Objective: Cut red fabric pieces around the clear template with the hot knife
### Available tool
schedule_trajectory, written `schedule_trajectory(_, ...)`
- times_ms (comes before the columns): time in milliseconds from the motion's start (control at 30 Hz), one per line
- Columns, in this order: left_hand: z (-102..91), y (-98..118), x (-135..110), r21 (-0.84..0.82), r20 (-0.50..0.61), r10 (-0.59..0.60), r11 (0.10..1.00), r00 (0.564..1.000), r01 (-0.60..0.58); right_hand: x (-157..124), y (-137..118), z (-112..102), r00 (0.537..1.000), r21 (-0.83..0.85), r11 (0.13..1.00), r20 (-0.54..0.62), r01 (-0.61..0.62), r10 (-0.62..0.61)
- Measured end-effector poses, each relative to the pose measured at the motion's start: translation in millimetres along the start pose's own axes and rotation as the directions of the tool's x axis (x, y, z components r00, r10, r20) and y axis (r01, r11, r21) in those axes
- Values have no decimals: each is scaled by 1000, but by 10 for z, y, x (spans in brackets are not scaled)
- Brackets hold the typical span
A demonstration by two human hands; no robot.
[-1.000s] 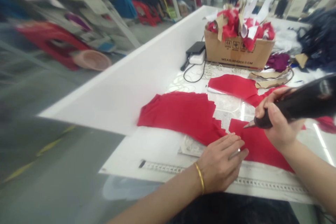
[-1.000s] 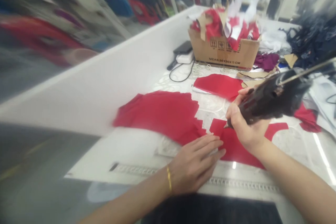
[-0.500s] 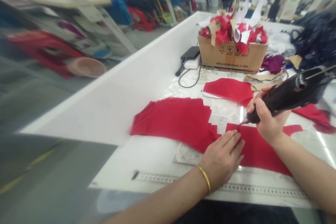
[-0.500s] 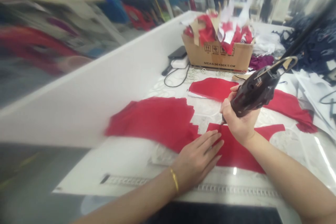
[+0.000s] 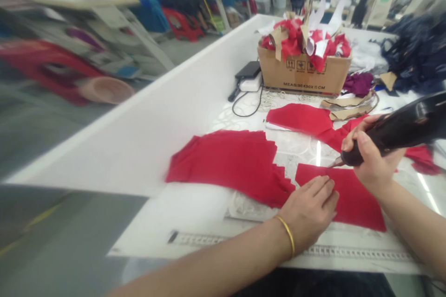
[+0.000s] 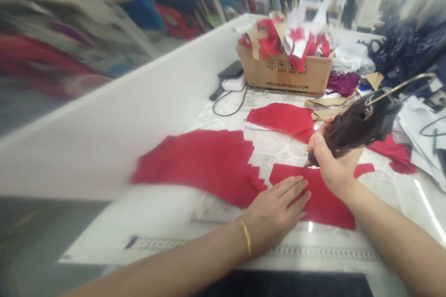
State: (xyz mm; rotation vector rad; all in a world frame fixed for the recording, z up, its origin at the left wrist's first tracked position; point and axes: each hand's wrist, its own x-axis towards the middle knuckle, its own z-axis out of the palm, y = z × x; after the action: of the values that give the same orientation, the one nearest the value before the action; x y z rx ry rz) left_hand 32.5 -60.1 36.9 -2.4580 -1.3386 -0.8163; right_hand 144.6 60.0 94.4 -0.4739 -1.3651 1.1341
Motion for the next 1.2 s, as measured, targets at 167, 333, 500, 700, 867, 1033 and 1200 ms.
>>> schedule_trajectory(167,27,13,81,-10,8,35,999,999,-35,-22,22,-7,1000,-13,1000,-15,5,-5)
schedule_trajectory(333,42,37,170,11,56,29,1000,998,-30,-4,17,-33,1000,-12,1000,-20,5,-5)
schedule_trajectory(500,174,107,281,51,20,81,995,996,-82,52,-89,-204,997,-46,998,-59,36,-39)
schedule_trajectory(700,308,125,333,13,-16,110,994,994,-110,38,-102,-369,996,-84,996,-86,21,-29)
schedule_trajectory(867,366,109,293,-9,-19,87,996,996,-88,19,-49,-388,993,-101,994,-101,51,-61)
schedule_trajectory(1033,409,85,285,-81,-56,117,989,992,-121,34,-79,-487,989,-108,992,-120,69,-82)
schedule_trajectory(1200,401,59,296,-155,-42,136,978,990,-141,71,-118,-659,980,-162,980,-143,118,-142)
